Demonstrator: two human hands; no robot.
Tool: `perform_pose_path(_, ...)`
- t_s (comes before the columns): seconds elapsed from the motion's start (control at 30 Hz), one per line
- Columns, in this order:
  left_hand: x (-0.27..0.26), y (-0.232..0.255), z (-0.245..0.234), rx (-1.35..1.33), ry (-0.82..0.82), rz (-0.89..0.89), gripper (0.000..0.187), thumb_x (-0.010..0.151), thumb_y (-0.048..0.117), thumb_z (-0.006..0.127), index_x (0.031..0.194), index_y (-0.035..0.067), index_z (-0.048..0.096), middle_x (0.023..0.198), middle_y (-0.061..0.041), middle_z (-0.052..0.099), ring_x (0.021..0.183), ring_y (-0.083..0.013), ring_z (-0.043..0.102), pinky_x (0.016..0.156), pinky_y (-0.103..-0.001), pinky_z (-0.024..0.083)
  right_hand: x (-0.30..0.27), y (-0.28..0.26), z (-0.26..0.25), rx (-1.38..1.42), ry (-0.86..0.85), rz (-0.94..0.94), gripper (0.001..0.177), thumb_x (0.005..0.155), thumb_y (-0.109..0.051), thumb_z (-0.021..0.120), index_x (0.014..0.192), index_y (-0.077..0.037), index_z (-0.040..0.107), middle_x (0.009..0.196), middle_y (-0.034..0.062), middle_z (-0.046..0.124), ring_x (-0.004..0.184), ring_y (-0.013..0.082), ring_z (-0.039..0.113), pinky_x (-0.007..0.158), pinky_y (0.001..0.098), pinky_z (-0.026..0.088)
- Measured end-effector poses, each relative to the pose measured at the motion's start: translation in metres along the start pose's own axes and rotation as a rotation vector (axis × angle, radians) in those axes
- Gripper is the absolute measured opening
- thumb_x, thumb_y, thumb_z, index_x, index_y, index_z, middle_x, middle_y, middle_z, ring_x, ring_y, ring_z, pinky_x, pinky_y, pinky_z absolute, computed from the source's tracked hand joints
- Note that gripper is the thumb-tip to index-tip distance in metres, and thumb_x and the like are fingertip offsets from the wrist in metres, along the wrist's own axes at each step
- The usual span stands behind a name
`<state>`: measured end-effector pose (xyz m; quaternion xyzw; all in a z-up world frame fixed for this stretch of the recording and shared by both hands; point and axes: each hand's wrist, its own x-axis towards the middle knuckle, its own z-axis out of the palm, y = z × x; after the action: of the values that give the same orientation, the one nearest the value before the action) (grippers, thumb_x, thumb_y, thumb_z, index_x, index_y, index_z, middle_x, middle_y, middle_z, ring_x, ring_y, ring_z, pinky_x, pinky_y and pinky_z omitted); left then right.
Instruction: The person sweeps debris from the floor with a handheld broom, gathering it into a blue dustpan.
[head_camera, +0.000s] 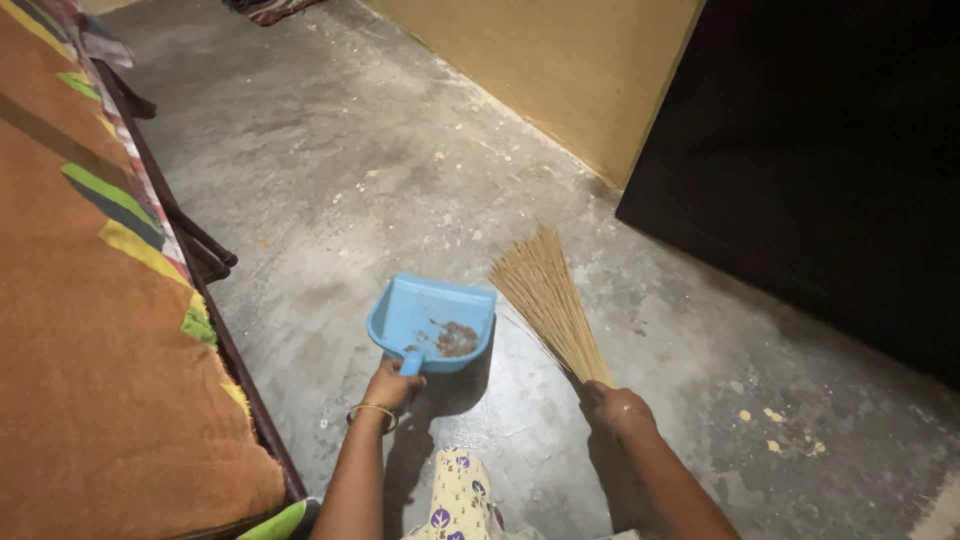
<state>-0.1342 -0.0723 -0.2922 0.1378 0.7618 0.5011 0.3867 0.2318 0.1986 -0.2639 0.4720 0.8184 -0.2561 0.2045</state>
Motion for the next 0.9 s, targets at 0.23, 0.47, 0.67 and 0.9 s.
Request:
perform_pose_path(0.23, 0.006, -0.039, 0.027, 0.229, 0.015, 0.067, 0.063, 0.063, 0.011, 0.088, 0.119, -0.005, 0.065, 0.097, -0.017, 0.076, 0.082, -0.0220, 0.074, 0.072, -0.032, 0.059, -0.064, 0.029, -0.068, 0.164, 0.123, 0.083, 0.048, 0.097, -0.034, 0.065, 0.143, -0.032, 0.053, 0.113, 0.0162, 0.072, 0.095, 0.0256, 0.073, 0.088, 0.0375, 0.057)
perform_pose_path(0.47, -0.007, -0.014, 0.069, 0.228, -0.031, -0.078, 0.071, 0.062, 0.013, 0.083, 0.128, -0.001, 0.062, 0.100, -0.015, 0.075, 0.083, -0.0264, 0.074, 0.070, -0.037, 0.060, -0.056, 0.041, -0.174, 0.033, 0.361, 0.254, 0.077, 0.092, -0.025, 0.069, 0.158, -0.015, 0.031, 0.120, 0.0231, 0.066, 0.102, 0.0364, 0.072, 0.088, 0.0469, 0.059)
perform_pose_path(0.67, -0.006, -0.019, 0.091, 0.460, -0.042, 0.020, 0.070, 0.069, 0.028, 0.083, 0.133, 0.010, 0.065, 0.106, -0.018, 0.077, 0.094, -0.0335, 0.075, 0.082, -0.042, 0.059, 0.037, 0.085, -0.145, -0.109, 0.314, 0.278, 0.061, 0.094, -0.027, 0.062, 0.150, -0.015, 0.041, 0.123, 0.0231, 0.065, 0.110, 0.0378, 0.069, 0.095, 0.0482, 0.055)
perform_pose_path(0.9, -0.024, 0.014, 0.093, 0.808, -0.007, 0.074, 0.061, 0.085, 0.036, 0.073, 0.141, 0.019, 0.057, 0.113, -0.020, 0.072, 0.108, -0.0389, 0.068, 0.094, -0.049, 0.053, 0.047, 0.058, -0.091, -0.144, 0.048, 0.198, 0.054, 0.103, -0.025, 0.042, 0.157, -0.024, 0.035, 0.116, 0.0213, 0.075, 0.112, 0.0356, 0.072, 0.098, 0.0475, 0.054)
